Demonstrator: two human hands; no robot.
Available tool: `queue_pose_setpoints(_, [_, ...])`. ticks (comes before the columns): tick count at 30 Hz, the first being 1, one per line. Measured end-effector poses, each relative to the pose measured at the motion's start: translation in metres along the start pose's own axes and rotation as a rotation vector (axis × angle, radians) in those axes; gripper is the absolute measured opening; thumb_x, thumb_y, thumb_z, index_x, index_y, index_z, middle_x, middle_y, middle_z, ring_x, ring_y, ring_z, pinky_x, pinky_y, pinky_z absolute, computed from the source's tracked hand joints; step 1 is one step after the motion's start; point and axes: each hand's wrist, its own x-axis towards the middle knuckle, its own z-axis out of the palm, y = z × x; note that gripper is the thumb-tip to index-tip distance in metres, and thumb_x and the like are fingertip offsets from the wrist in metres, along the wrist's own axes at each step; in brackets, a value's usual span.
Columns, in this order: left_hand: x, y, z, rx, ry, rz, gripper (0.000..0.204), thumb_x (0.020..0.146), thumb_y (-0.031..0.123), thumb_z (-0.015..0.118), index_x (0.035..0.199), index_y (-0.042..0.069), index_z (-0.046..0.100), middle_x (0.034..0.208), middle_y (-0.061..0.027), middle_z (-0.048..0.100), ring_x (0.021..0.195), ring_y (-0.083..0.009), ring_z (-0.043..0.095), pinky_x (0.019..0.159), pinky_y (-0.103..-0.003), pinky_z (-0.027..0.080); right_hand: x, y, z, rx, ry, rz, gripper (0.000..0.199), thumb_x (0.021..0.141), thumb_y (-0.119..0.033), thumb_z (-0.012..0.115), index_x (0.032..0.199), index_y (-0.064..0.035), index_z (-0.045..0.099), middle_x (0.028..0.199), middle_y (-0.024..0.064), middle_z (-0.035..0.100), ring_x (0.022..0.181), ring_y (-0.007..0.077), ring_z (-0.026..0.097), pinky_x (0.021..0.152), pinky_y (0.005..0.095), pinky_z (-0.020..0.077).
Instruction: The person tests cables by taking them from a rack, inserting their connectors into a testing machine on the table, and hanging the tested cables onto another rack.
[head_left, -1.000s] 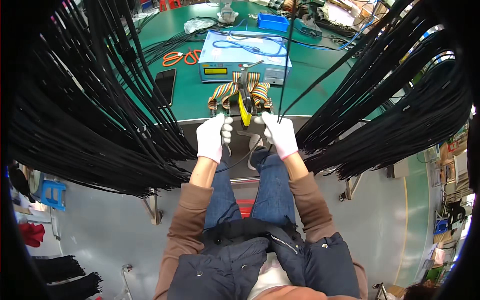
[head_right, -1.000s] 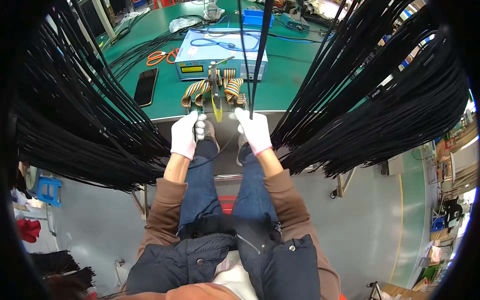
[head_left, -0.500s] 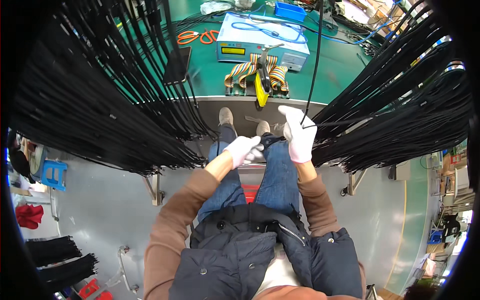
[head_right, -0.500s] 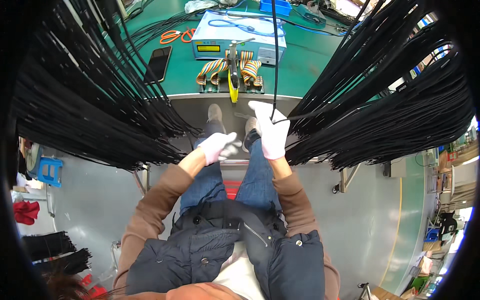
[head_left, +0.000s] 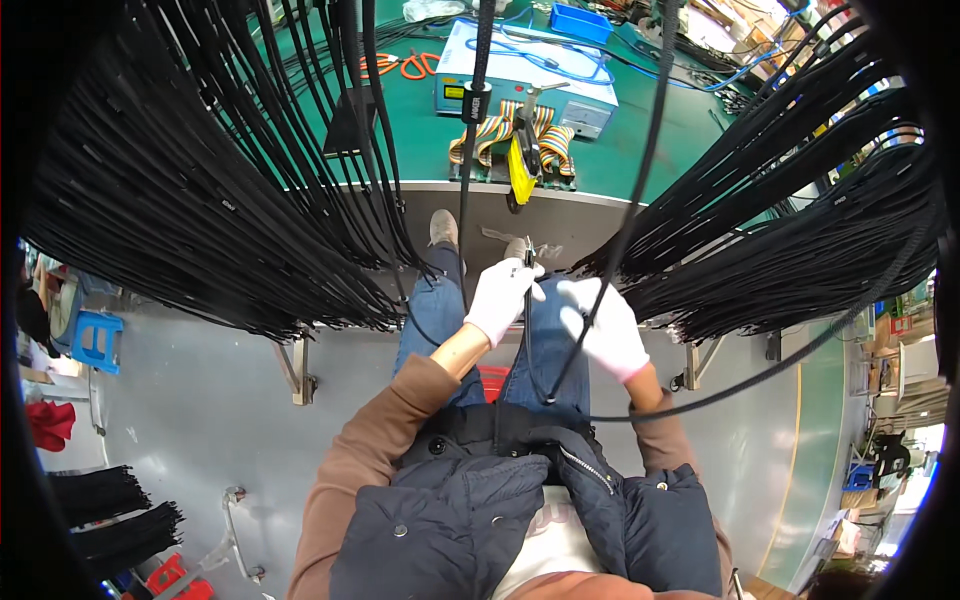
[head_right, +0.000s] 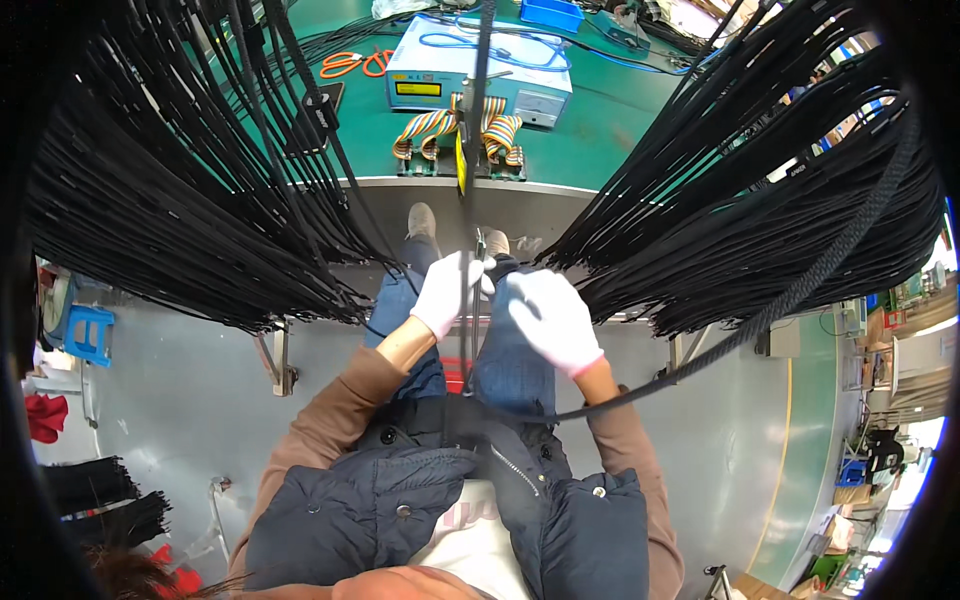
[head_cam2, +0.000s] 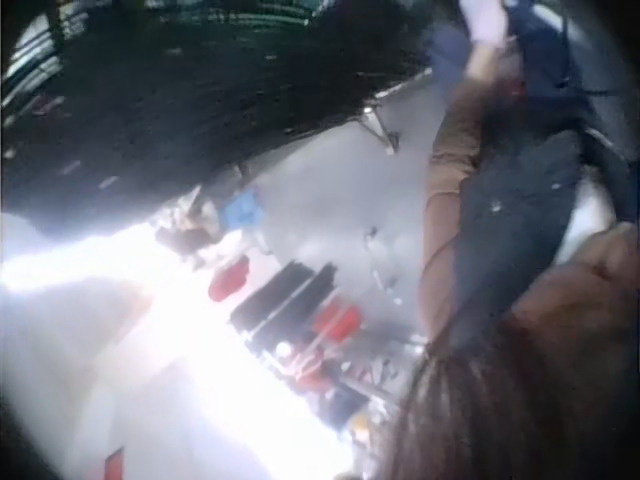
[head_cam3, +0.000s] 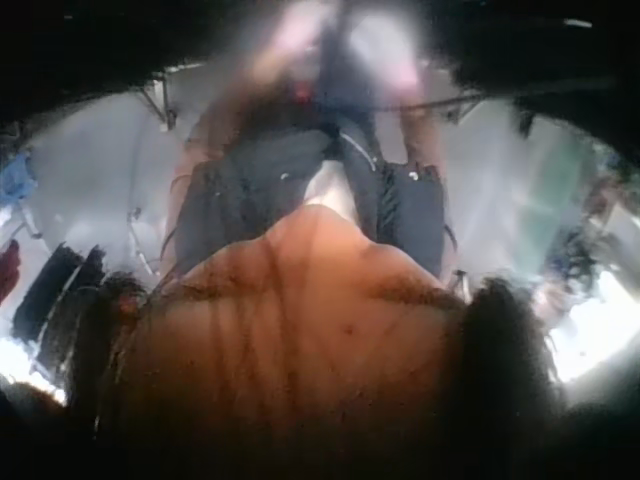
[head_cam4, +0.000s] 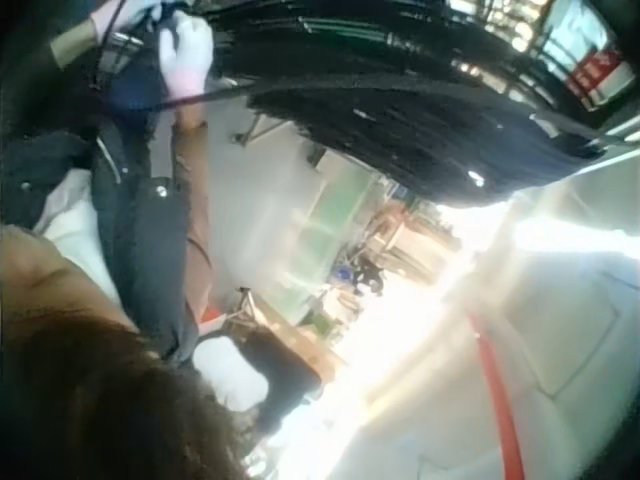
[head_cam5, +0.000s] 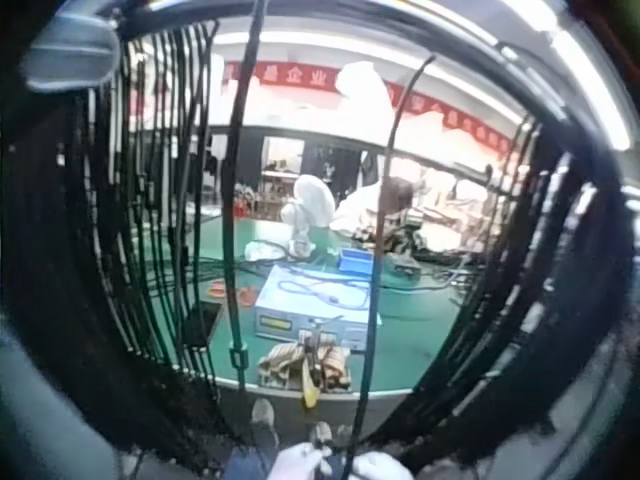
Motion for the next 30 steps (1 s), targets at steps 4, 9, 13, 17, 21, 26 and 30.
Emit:
queue_pose_setpoints(4, [-0.007, -0.003, 0.007, 0.255, 0.019, 0.213, 0.018, 0.091, 0.014, 0.055, 0.094, 0.000, 0.066, 0.083, -0.0090, 0.070, 0.064, -0.0168, 0.055, 0.062, -0.026, 0.044, 0.012, 0.028, 0.040, 0.462, 0.120, 0.458, 0.022, 0.090, -0.009, 0.060, 0.110, -0.0028, 0.067, 0.094, 0.0085, 0.068, 0.076, 0.0185, 0.062, 0.069, 0.0263, 0.0478])
queue_pose_setpoints(9, [0.003, -0.003, -0.006, 0.380, 0.207, 0.415, 0.020, 0.091, 0.015, 0.055, 0.095, 0.000, 0.068, 0.078, -0.0104, 0.069, 0.066, -0.0221, 0.059, 0.062, -0.030, 0.046, 0.040, 0.044, 0.065, 1.044, 0.172, 0.611, 0.020, 0.093, -0.011, 0.058, 0.107, -0.0013, 0.068, 0.086, 0.0082, 0.065, 0.069, 0.0135, 0.058, 0.063, 0.0225, 0.0445])
queue_pose_setpoints(13, [0.012, 0.033, -0.025, 0.286, 0.390, 0.333, 0.021, 0.091, 0.015, 0.056, 0.096, 0.000, 0.069, 0.075, -0.0117, 0.068, 0.067, -0.0256, 0.061, 0.062, -0.034, 0.047, 0.061, 0.034, 0.055, 1.501, 0.461, 0.893, 0.019, 0.095, -0.011, 0.056, 0.103, -0.0006, 0.069, 0.077, 0.0058, 0.062, 0.063, 0.0096, 0.052, 0.057, 0.0200, 0.0402])
queue_pose_setpoints(17, [0.033, 0.054, -0.037, 0.559, 0.569, 0.412, 0.019, 0.090, 0.016, 0.058, 0.092, 0.000, 0.068, 0.075, -0.0136, 0.067, 0.065, -0.0274, 0.062, 0.060, -0.035, 0.047, 0.063, 0.038, 0.051, 1.155, 0.395, 0.735, 0.021, 0.096, -0.011, 0.053, 0.104, -0.0016, 0.070, 0.071, 0.0016, 0.058, 0.059, 0.0070, 0.046, 0.053, 0.0196, 0.0358])
queue_pose_setpoints(21, [0.037, 0.056, -0.041, 0.711, 0.641, 0.489, 0.018, 0.090, 0.018, 0.059, 0.086, 0.002, 0.067, 0.074, -0.0133, 0.067, 0.061, -0.0284, 0.061, 0.058, -0.035, 0.047, 0.070, 0.031, 0.047, 1.041, 0.349, 0.749, 0.023, 0.098, -0.012, 0.051, 0.107, 0.0008, 0.068, 0.068, 0.0009, 0.055, 0.058, 0.0070, 0.043, 0.053, 0.0208, 0.0341])
queue_pose_setpoints(26, [0.037, 0.061, -0.039, 0.712, 0.662, 0.522, 0.020, 0.090, 0.021, 0.061, 0.079, 0.004, 0.065, 0.071, -0.0132, 0.066, 0.058, -0.0298, 0.060, 0.055, -0.037, 0.046, 0.068, 0.035, 0.051, 0.964, 0.322, 0.730, 0.025, 0.099, -0.013, 0.050, 0.107, 0.0017, 0.068, 0.067, 0.0008, 0.055, 0.057, 0.0067, 0.042, 0.052, 0.0210, 0.0331])
queue_pose_setpoints(30, [0.040, 0.059, -0.039, 0.726, 0.697, 0.539, 0.021, 0.089, 0.023, 0.062, 0.078, 0.005, 0.065, 0.069, -0.0124, 0.066, 0.055, -0.0309, 0.060, 0.053, -0.038, 0.046, 0.067, 0.036, 0.055, 0.953, 0.329, 0.719, 0.024, 0.098, -0.013, 0.052, 0.104, 0.0015, 0.070, 0.068, 0.0011, 0.057, 0.057, 0.0062, 0.042, 0.052, 0.0206, 0.0331])
